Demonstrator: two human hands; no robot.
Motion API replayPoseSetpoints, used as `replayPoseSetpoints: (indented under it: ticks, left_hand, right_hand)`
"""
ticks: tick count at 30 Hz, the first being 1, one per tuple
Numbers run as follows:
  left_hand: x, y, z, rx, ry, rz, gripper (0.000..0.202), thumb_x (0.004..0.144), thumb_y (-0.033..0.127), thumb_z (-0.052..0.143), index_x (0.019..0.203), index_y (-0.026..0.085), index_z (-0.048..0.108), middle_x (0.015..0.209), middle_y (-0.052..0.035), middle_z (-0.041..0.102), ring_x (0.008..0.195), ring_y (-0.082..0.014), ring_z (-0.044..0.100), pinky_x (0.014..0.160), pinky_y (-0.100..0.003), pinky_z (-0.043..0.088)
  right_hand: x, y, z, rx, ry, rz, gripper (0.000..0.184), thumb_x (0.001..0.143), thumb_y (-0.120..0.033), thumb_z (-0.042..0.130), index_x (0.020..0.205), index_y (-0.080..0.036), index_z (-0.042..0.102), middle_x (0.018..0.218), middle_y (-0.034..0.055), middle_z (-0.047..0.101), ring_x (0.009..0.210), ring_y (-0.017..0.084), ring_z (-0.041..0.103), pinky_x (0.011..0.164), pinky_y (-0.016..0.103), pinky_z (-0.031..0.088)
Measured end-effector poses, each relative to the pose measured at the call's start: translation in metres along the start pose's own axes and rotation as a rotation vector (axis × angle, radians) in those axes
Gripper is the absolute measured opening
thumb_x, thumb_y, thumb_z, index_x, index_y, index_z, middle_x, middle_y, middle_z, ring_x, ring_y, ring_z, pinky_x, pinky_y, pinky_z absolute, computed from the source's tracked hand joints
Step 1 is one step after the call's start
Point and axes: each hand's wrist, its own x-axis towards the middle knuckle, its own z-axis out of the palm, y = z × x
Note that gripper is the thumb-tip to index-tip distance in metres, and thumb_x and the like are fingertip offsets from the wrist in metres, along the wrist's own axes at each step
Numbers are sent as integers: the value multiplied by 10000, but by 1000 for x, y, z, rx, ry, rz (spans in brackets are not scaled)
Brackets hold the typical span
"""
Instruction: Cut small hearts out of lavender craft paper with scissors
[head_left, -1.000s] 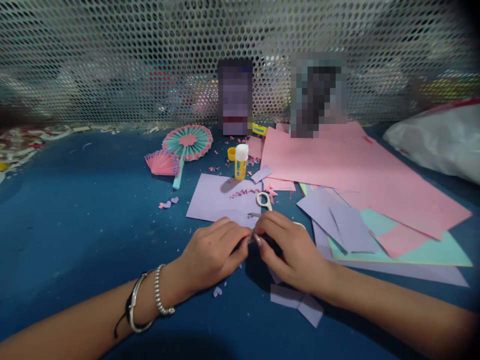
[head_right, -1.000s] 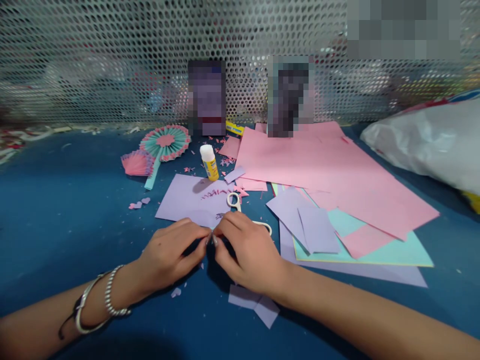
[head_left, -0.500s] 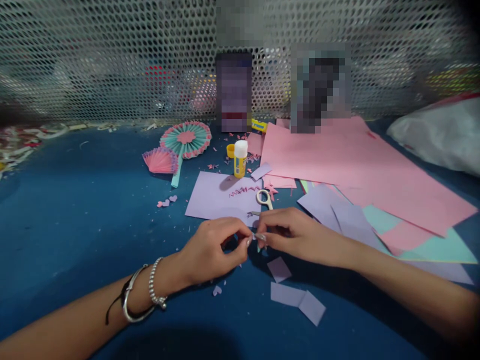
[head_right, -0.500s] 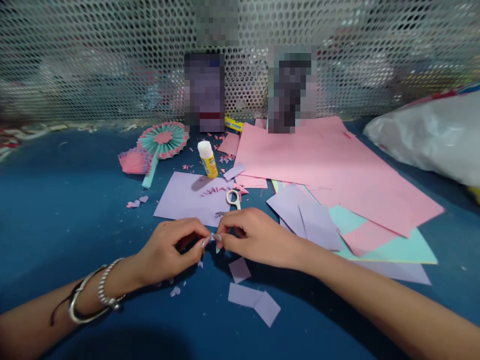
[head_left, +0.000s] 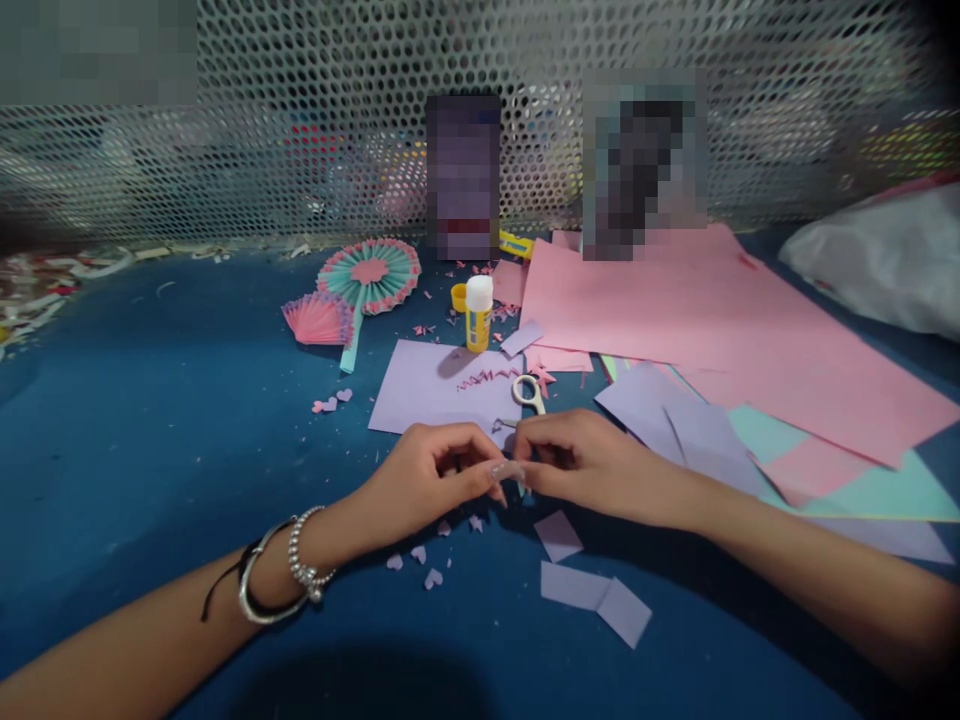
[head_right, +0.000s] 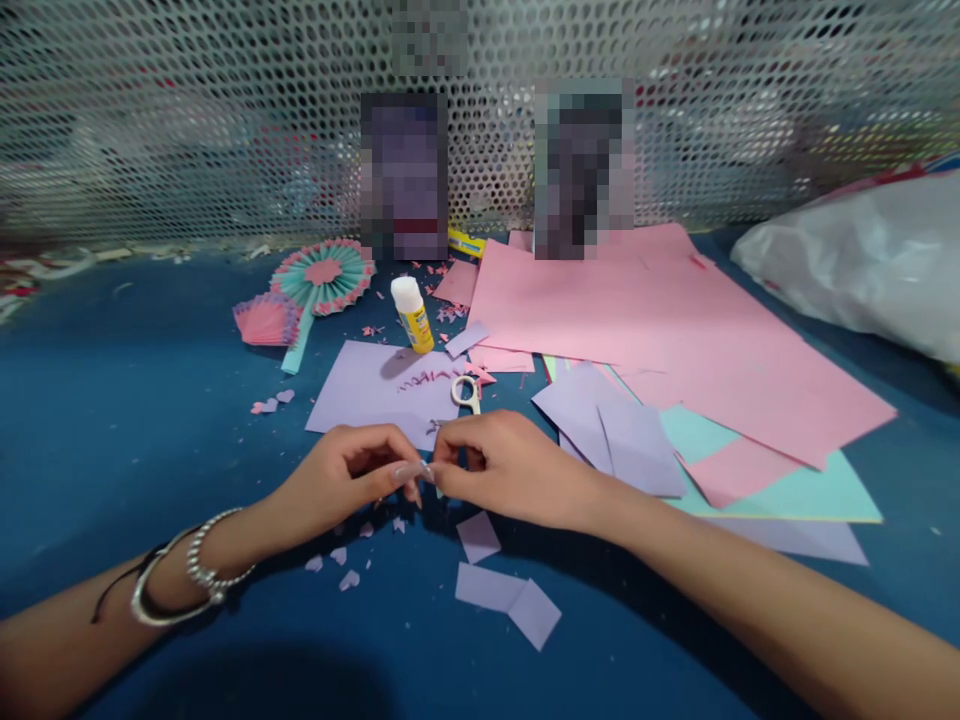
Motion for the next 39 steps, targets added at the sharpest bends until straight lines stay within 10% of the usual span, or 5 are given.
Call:
replayPoseSetpoints:
  ticks: [39]
  left_hand:
    - [13, 14, -14, -187, -107, -197, 236, 807, 338, 561, 747, 131, 655, 766, -53, 700, 549, -73, 557, 457, -152, 372]
  right_hand:
    - [-2, 1, -16, 18, -228, -100, 78, 798, -182, 512, 808, -157, 585, 665, -22, 562, 537, 71, 455, 486, 176, 328]
